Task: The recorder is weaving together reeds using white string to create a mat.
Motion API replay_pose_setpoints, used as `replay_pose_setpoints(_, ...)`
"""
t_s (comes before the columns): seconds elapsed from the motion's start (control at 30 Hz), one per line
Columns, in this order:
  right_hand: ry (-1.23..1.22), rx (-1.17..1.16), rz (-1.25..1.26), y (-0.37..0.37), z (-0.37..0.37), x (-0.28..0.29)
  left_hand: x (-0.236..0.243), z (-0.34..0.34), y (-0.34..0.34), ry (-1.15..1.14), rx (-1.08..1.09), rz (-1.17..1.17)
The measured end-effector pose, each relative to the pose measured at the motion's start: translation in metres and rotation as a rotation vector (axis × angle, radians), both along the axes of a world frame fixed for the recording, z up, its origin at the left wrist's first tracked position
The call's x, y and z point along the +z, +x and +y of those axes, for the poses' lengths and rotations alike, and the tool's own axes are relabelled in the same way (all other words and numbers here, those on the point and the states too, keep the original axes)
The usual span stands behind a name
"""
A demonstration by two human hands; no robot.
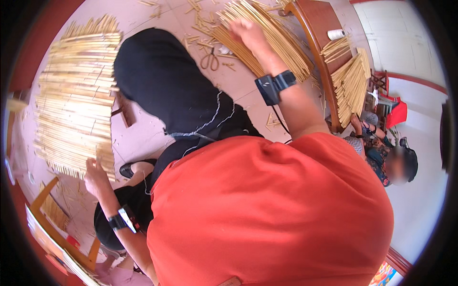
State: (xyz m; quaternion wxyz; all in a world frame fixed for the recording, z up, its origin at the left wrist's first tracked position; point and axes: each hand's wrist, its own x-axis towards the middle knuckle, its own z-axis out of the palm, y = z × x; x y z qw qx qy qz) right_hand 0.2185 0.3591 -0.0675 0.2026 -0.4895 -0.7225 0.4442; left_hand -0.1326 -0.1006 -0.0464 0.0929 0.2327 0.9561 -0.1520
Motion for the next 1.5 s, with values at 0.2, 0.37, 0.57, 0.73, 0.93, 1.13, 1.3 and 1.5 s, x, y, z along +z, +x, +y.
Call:
replay_pose_setpoints(0.2, -0.459, 0.331, -0.639, 0.119, -0.034, -0.209, 0.007, 0.003, -0.007, 0.092, -0.134, -0.049)
replay_pose_setpoints(0.37, -0.115, 0.313, -0.552, 0.091, -0.091, -0.266, 0.005, 0.006, -0.018, 0.4, 0.253, -0.404)
replay_pose_setpoints(0.57, -0.016, 0.491, -0.499, 0.069, -0.037, -0.268, 0.018, -0.005, -0.006, 0.034, 0.061, -0.163)
replay_pose_setpoints(0.73, -0.069, 0.486, -0.752, 0.086, -0.022, -0.255, 0.034, 0.013, 0.007, 0.098, 0.044, -0.02)
replay_pose_setpoints(0.93, -0.147, 0.458, -0.846, 0.109, -0.013, -0.256, 0.046, 0.021, 0.01, -0.052, -0.186, 0.09)
replay_pose_setpoints(1.13, -0.165, 0.443, -0.828, 0.104, -0.009, -0.249, 0.037, 0.014, 0.011, 0.24, -0.109, 0.084)
replay_pose_setpoints(1.3, -0.171, 0.392, -0.793, 0.094, 0.0, -0.22, 0.025, 0.018, 0.02, 0.507, 0.103, 0.084)
replay_pose_setpoints(1.5, -0.18, 0.247, -0.391, 0.041, 0.028, -0.151, 0.01, 0.033, 0.027, 0.725, 0.203, 0.072)
